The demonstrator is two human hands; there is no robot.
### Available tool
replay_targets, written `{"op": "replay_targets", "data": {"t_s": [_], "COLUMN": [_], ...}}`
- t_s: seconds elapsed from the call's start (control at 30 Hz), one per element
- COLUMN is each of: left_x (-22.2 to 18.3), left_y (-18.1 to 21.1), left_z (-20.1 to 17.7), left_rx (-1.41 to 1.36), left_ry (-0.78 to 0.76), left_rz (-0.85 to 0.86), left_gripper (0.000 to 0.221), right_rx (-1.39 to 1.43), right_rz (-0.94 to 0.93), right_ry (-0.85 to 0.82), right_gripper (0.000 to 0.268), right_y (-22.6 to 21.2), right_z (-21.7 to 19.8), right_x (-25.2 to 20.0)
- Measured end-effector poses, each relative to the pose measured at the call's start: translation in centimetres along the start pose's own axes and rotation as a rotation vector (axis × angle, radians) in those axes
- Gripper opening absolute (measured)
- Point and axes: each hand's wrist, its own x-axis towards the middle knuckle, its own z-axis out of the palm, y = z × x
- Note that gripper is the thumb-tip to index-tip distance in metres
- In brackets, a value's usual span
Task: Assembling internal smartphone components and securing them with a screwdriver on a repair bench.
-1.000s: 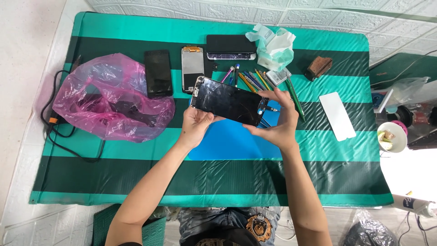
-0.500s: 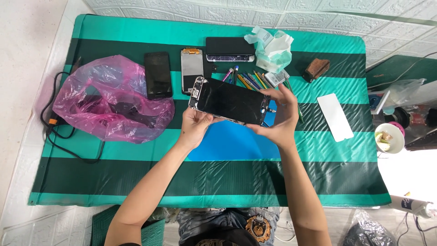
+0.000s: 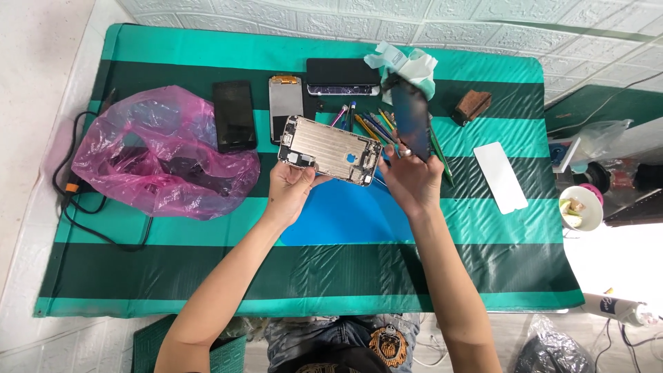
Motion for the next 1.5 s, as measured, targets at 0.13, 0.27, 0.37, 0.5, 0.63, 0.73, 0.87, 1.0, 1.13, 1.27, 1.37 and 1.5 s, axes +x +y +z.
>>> {"op": "replay_targets", "data": {"t_s": [0.13,0.27,0.37,0.5,0.63,0.73,0.87,1.0,1.13,1.27,1.37,1.5], "left_x": [0.1,0.1,0.2,0.2,0.0,0.2,0.1,-0.2,-0.1,-0.4,-0.4,-0.8], "left_y": [-0.1,-0.5,-0.5,-0.3,-2.7,-5.2,-4.6,0.4,-3.3,-3.6,-1.7,2.7], "left_z": [-0.2,-0.5,-0.3,-0.2,-1.7,-4.4,-4.1,1.0,-2.4,-2.3,-0.1,4.5], "left_rx": [-0.003,-0.005,0.005,0.009,0.025,0.031,0.021,0.076,0.085,0.069,0.067,0.088], "left_ry": [0.0,0.006,0.014,0.003,0.017,-0.009,0.004,-0.006,-0.003,0.033,0.031,0.027], "left_rz": [-0.005,-0.017,-0.018,-0.003,-0.006,-0.006,-0.012,0.002,-0.012,-0.012,-0.006,-0.007], "left_gripper": [0.04,0.04,0.04,0.035,0.032,0.029,0.023,0.014,0.013,0.014,0.02,0.025], "right_rx": [0.038,0.041,0.019,-0.444,-0.765,-0.857,-1.146,-1.308,-1.383,-1.45,-1.482,-1.506], "right_rz": [0.056,0.052,0.014,-0.345,-0.625,-0.731,-0.833,-0.878,-0.911,-0.909,-0.916,-0.887], "right_ry": [-0.04,-0.038,-0.026,-0.088,-0.146,-0.222,-0.302,-0.37,-0.392,-0.419,-0.436,-0.458], "right_gripper": [0.089,0.092,0.086,0.105,0.113,0.123,0.116,0.113,0.112,0.111,0.109,0.106], "right_y": [-0.8,-0.7,-1.0,-0.9,-1.2,-1.0,-1.0,-1.2,-1.0,-1.1,-1.1,-1.2], "right_z": [2.7,2.3,3.1,4.7,6.8,8.0,9.9,9.7,10.8,10.9,10.7,11.0], "right_x": [-0.4,-0.4,-0.6,-0.8,-1.1,-1.5,-2.4,-2.1,-2.3,-2.3,-2.0,-2.1]}}
